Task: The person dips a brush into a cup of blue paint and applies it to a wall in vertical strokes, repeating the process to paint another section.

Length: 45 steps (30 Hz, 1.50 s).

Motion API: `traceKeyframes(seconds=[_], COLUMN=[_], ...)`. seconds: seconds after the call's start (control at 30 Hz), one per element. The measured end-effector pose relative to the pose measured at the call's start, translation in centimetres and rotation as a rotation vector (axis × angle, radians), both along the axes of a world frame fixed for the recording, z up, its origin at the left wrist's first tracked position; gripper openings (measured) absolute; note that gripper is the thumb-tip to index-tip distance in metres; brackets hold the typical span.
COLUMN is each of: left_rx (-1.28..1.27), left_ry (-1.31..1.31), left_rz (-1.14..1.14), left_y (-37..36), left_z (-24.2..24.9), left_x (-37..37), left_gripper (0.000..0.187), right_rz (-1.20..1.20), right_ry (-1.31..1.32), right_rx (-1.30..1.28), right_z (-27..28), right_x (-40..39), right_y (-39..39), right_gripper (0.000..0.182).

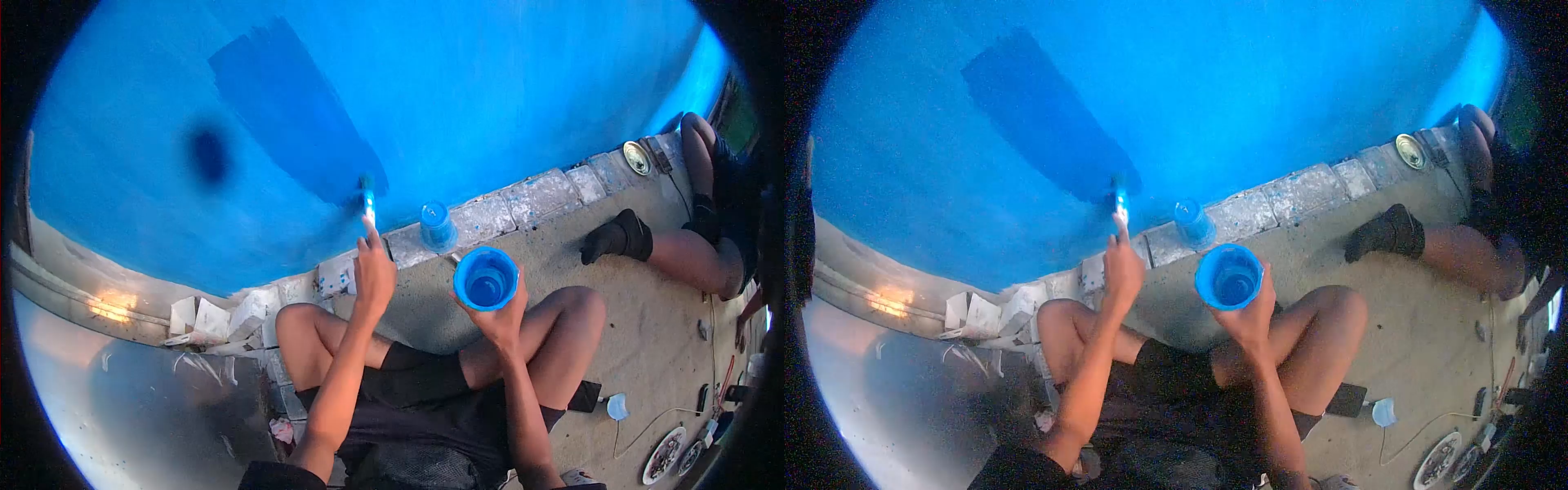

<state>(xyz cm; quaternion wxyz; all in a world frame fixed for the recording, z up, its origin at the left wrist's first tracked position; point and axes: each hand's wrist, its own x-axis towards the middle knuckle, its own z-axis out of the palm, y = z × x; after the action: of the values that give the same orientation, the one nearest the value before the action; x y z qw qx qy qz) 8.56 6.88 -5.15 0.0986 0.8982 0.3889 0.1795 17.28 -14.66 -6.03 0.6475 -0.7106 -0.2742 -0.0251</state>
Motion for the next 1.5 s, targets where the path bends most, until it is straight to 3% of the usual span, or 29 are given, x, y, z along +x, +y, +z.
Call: traceKeyframes(seconds=[0.1,0.23,0.33,0.4,0.43,0.53,0.67,0.87,1.07,1.17,1.27,1.33,1.5], left_rx=[-0.137,-0.229,-0.089,-0.056,-0.013,0.123,0.131,0.076,-0.064,-0.148,-0.127,0.019,0.088], left_ry=[0.116,0.199,0.137,0.025,-0.040,-0.179,-0.371,-0.094,0.099,0.139,0.128,0.061,-0.025], left_rz=[0.018,-0.023,-0.044,-0.025,0.017,0.022,-0.025,0.062,-0.001,-0.010,-0.161,-0.142,-0.064], left_y=[0.1,0.9,2.1,3.6,3.0,1.3,-0.1,1.7,1.9,1.7,2.6,3.3,4.2], left_z=[-2.7,-1.4,1.8,5.4,8.4,12.8,12.8,0.6,-1.0,2.7,5.1,5.9,10.4], left_x=[-0.5,-1.5,-2.1,-2.7,-3.2,-4.4,-5.5,-3.3,-4.3,-3.9,-3.3,-2.7,-2.2], left_gripper=[0.080,0.082,0.065,0.043,0.016,0.037,0.055,0.066,0.070,0.052,0.028,0.018,0.021], right_rz=[-0.003,0.001,0.008,0.014,0.021,0.013,0.005,0.016,-0.004,0.002,0.005,0.007,0.017], right_ry=[-0.069,-0.024,-0.018,-0.042,-0.019,0.015,-0.053,-0.052,-0.022,-0.013,-0.043,-0.065,0.032], right_rx=[-0.019,0.006,0.017,-0.004,-0.005,0.004,0.013,0.003,0.012,0.005,-0.033,-0.046,-0.007], right_z=[-0.6,0.0,0.2,0.4,0.2,-0.3,0.6,0.1,-0.2,-0.1,0.0,0.1,-0.2], right_x=[0.3,0.3,0.3,0.1,0.2,0.0,0.2,-0.2,0.1,0.1,-0.2,-0.1,0.1], right_y=[-0.3,-0.5,-0.2,-0.3,-0.4,-0.3,-0.1,0.1,0.0,-0.1,0.0,0.0,-0.5], right_gripper=[0.071,0.071,0.071,0.072,0.072,0.071,0.068,0.069,0.072,0.074,0.074,0.073,0.073])
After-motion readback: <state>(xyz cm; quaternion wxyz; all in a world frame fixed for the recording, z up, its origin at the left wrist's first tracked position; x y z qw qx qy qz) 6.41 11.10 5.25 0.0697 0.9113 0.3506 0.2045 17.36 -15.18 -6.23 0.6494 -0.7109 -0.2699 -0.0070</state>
